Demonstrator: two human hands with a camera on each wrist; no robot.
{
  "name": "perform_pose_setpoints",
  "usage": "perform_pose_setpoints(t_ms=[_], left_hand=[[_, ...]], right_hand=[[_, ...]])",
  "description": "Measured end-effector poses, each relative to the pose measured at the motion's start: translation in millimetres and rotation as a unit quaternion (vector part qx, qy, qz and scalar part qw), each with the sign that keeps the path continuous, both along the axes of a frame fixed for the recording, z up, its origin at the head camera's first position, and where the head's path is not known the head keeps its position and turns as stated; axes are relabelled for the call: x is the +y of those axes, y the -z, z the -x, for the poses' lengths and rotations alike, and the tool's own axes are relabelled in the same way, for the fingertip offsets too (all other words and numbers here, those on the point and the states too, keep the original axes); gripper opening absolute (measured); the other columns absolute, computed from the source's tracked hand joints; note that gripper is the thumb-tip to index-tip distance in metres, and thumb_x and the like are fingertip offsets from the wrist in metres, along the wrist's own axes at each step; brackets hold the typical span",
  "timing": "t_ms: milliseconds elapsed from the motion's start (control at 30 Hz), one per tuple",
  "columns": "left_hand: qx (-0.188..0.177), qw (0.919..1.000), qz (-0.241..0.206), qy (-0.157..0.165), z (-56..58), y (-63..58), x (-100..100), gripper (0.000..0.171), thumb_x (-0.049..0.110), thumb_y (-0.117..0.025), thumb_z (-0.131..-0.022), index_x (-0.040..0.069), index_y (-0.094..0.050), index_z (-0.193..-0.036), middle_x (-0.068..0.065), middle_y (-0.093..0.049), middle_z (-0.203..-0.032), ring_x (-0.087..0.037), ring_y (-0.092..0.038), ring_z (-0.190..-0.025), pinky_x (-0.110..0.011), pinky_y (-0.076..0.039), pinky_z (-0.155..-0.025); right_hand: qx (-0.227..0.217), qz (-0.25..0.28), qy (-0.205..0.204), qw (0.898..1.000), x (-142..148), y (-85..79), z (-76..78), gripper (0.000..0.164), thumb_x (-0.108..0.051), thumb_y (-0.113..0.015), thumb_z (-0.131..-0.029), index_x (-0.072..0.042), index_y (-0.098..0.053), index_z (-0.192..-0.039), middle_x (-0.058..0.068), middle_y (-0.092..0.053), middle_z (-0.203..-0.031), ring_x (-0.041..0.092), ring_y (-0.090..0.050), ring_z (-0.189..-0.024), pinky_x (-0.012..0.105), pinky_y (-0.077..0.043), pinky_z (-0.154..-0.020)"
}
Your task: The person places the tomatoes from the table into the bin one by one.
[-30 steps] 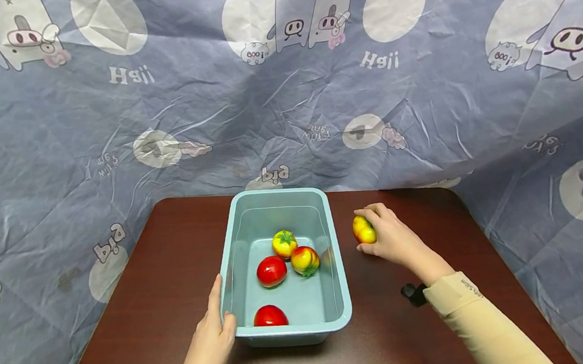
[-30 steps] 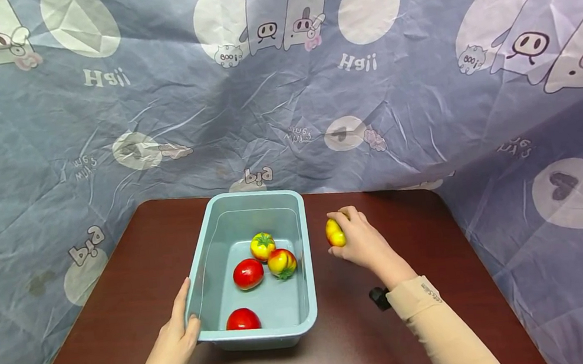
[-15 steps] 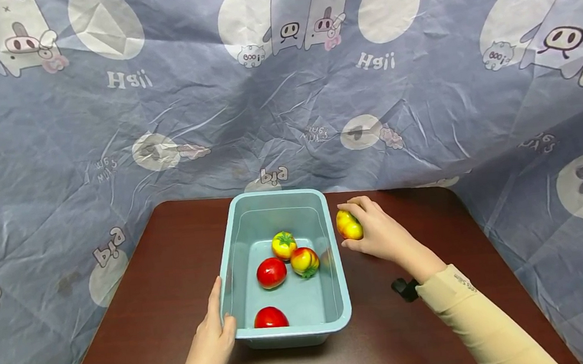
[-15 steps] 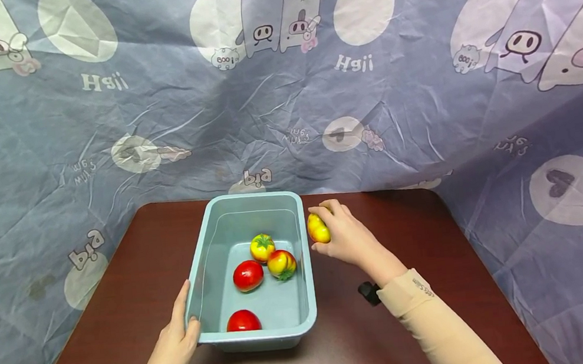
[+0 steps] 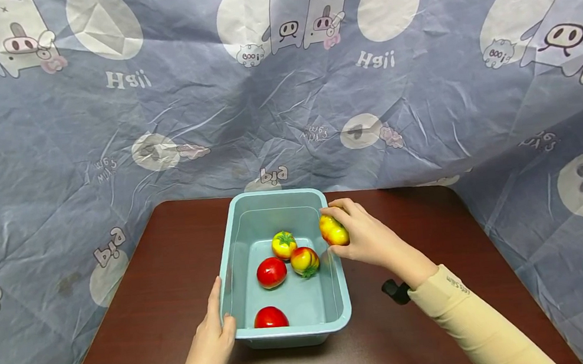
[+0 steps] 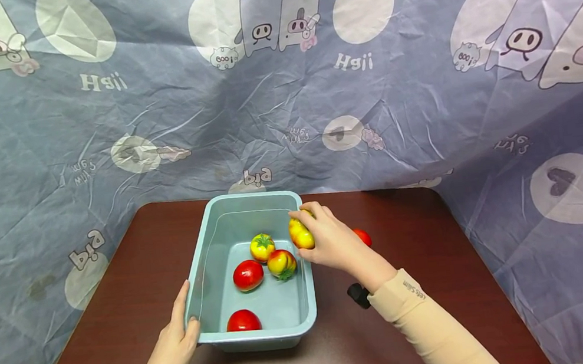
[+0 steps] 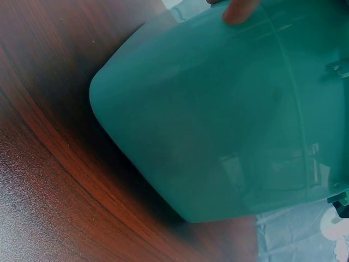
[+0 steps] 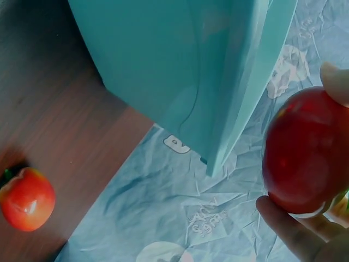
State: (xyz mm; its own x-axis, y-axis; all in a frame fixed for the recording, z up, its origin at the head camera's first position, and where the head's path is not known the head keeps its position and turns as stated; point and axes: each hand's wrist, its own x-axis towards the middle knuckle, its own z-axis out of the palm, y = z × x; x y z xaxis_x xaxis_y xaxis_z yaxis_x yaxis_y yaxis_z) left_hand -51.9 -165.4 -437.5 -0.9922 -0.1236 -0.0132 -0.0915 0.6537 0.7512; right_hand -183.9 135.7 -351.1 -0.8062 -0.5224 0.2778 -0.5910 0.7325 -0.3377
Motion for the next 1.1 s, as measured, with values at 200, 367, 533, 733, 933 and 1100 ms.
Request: perform_pose_setpoints(t_ms=[200, 367, 533, 733, 933, 1100], left_hand=[[0.0, 1.0, 0.001, -0.002, 0.0, 0.2, 0, 0.067, 0.008, -0.042, -0.093, 0.014, -0.02, -0.156, -0.028, -0.054, -0.138, -0.034, -0.064, -0.106, -0.051, -0.049, -0.082], [0.002, 1.0, 0.001, -0.003, 0.3, -0.1, 1, 0.067, 0.008, -0.042, -0.093, 0.014, -0.02, -0.156, -0.028, -0.055, -0.137, -0.033, -0.065, -0.103, -0.05, -0.049, -0.08], [-0.002, 1.0, 0.001, -0.003, -0.4, -0.1, 1, 0.067, 0.008, -0.042, -0.093, 0.014, -0.019, -0.157, -0.028, -0.055, -0.136, -0.033, -0.065, -0.104, -0.049, -0.049, -0.08], [0.005, 1.0, 0.003, -0.003, -0.2, 0.0, 1, 0.067, 0.008, -0.042, -0.093, 0.013, -0.02, -0.156, -0.029, -0.055, -0.135, -0.034, -0.065, -0.103, -0.051, -0.049, -0.082], [0.007, 0.9999, 0.007, -0.003, 0.2, -1.0, 1, 0.067, 0.008, -0.042, -0.093, 0.014, -0.02, -0.156, -0.029, -0.056, -0.135, -0.035, -0.065, -0.103, -0.052, -0.049, -0.082], [0.005, 1.0, 0.005, -0.002, 0.2, -1.3, 1, 0.067, 0.008, -0.042, -0.093, 0.014, -0.02, -0.156, -0.029, -0.055, -0.135, -0.035, -0.065, -0.104, -0.051, -0.049, -0.082]], right_hand=[[-0.015, -0.013, -0.017, 1.0, -8, 0.4, -4.0, 0.068, -0.021, -0.082, -0.076, -0.011, -0.054, -0.138, 0.013, -0.048, -0.136, 0.032, -0.049, -0.119, 0.043, -0.053, -0.087], [-0.032, -0.016, -0.031, 0.999, -15, 1.5, -6.8, 0.066, -0.021, -0.08, -0.078, -0.013, -0.055, -0.138, 0.011, -0.048, -0.138, 0.03, -0.049, -0.123, 0.042, -0.053, -0.09], [-0.042, -0.023, -0.04, 0.998, -19, 4.3, -8.8, 0.065, -0.022, -0.08, -0.078, -0.013, -0.055, -0.138, 0.01, -0.048, -0.139, 0.029, -0.048, -0.124, 0.042, -0.053, -0.091], [-0.058, -0.034, -0.054, 0.996, -23, 7.4, -12.0, 0.066, -0.024, -0.08, -0.079, -0.015, -0.054, -0.139, 0.008, -0.048, -0.14, 0.026, -0.048, -0.126, 0.041, -0.053, -0.094], [-0.064, -0.03, -0.068, 0.995, -25, 10.0, -14.6, 0.066, -0.023, -0.08, -0.078, -0.015, -0.054, -0.138, 0.008, -0.049, -0.14, 0.026, -0.049, -0.125, 0.039, -0.052, -0.094], [-0.056, -0.025, -0.079, 0.995, -26, 12.6, -16.2, 0.066, -0.022, -0.081, -0.078, -0.011, -0.055, -0.137, 0.01, -0.05, -0.138, 0.027, -0.05, -0.123, 0.039, -0.052, -0.093]])
